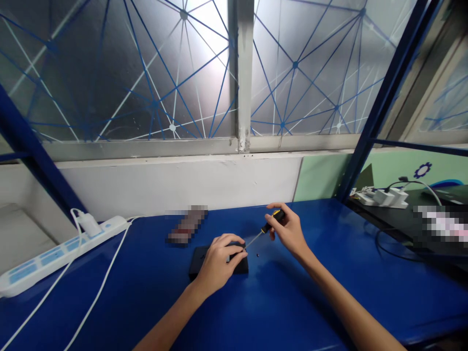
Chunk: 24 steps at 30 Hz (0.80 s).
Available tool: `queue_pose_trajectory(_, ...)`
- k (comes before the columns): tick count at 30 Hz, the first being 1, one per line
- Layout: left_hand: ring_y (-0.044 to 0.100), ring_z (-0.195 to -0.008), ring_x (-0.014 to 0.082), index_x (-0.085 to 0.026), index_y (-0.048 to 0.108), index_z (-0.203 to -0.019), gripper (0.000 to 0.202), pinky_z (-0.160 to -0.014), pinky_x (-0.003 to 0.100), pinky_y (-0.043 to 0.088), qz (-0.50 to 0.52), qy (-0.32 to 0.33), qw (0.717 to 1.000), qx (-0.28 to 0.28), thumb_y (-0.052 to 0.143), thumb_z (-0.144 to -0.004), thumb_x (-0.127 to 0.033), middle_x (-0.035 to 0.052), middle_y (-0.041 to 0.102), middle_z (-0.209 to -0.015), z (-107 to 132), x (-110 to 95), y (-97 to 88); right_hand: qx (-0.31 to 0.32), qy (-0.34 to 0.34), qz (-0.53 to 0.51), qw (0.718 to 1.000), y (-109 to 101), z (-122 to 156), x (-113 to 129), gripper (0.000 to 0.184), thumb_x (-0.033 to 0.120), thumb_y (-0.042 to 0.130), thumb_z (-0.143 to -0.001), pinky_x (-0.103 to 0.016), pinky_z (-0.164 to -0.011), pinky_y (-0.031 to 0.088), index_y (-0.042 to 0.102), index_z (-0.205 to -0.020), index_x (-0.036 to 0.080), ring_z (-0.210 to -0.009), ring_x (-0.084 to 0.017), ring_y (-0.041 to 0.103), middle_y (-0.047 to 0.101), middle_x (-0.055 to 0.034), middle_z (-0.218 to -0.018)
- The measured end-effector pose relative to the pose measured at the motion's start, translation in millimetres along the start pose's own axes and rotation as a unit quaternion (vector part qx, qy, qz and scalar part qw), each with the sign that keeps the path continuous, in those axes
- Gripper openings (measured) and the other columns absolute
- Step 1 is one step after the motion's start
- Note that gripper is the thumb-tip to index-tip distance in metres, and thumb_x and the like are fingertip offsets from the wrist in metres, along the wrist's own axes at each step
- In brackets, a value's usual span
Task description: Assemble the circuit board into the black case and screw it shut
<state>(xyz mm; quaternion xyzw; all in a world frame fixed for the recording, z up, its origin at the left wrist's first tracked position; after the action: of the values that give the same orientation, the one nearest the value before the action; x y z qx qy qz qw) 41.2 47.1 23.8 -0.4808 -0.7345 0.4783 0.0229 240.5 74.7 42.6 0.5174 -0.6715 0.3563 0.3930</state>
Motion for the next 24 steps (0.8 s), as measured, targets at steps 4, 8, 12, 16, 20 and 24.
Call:
queue_pose_trajectory(4,0.062,-0.100,0.0229,-0.022,0.072,-0.081,0.013,-0.088,0.039,0.046,0.003,0.008,1.000,-0.010,0.062,-0.089,-0.024,0.0048,0.070,-0.102,0,1,-0.2,-0.008,-0.006,-0.005,1.000,-2,0,2,0.031,0.039,0.066,-0.079,-0.021,-0.036,0.041,0.057,-0.101,0.020,-0.035,-0.012,0.053,0.051,0.0073,-0.052)
queue_pose_trajectory(8,0.063,-0.097,0.0229,-0.022,0.071,-0.079,0.013,-0.086,0.039,0.046,0.001,0.013,1.000,-0.020,0.063,-0.089,-0.023,0.0046,0.071,-0.099,-1,-1,-2.3,-0.012,-0.009,-0.004,1.000,-4,0,3,0.030,0.038,0.066,-0.079,-0.021,-0.036,0.041,0.057,-0.100,0.019,-0.035,-0.012,0.054,0.051,0.0077,-0.053)
queue_pose_trajectory(12,0.063,-0.097,0.0222,-0.022,0.071,-0.079,0.012,-0.085,0.038,0.045,0.001,0.011,1.000,-0.022,0.064,-0.088,-0.021,0.0034,0.071,-0.098,-1,-1,-2.8,-0.018,-0.013,-0.013,1.000,-6,-1,6,0.028,0.036,0.066,-0.079,-0.021,-0.037,0.041,0.057,-0.100,0.019,-0.034,-0.012,0.054,0.049,0.0082,-0.053)
queue_pose_trajectory(16,0.063,-0.097,0.0214,-0.022,0.071,-0.081,0.012,-0.086,0.038,0.044,-0.003,0.013,1.000,-0.015,0.063,-0.089,-0.020,0.0026,0.070,-0.100,0,0,-0.9,-0.031,-0.018,-0.014,0.999,-10,-2,8,0.027,0.035,0.066,-0.080,-0.021,-0.037,0.041,0.058,-0.099,0.019,-0.035,-0.012,0.054,0.049,0.0083,-0.053)
queue_pose_trajectory(20,0.063,-0.097,0.0215,-0.022,0.071,-0.081,0.012,-0.085,0.038,0.044,-0.007,0.018,1.000,-0.018,0.062,-0.089,-0.021,0.0030,0.070,-0.099,1,1,-1.0,-0.026,-0.016,-0.010,0.999,-9,-2,5,0.028,0.036,0.066,-0.080,-0.021,-0.036,0.041,0.057,-0.100,0.019,-0.035,-0.012,0.054,0.049,0.0083,-0.052)
queue_pose_trajectory(24,0.063,-0.096,0.0217,-0.022,0.071,-0.081,0.012,-0.084,0.038,0.044,-0.010,0.023,0.999,-0.021,0.061,-0.090,-0.021,0.0036,0.070,-0.099,1,1,-2.1,-0.014,-0.020,0.002,1.000,-5,-1,3,0.027,0.036,0.065,-0.081,-0.021,-0.037,0.041,0.057,-0.100,0.020,-0.036,-0.012,0.054,0.052,0.0072,-0.054)
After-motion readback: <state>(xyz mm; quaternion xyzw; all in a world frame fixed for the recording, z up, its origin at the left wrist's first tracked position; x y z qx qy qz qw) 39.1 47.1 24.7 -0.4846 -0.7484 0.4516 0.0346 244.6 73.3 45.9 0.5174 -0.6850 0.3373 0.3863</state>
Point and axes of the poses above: each hand's wrist, its own z-axis away from the middle knuckle, its own y-axis out of the palm, x = y × z, the point moved 6 cm from there along -z, towards the middle knuckle
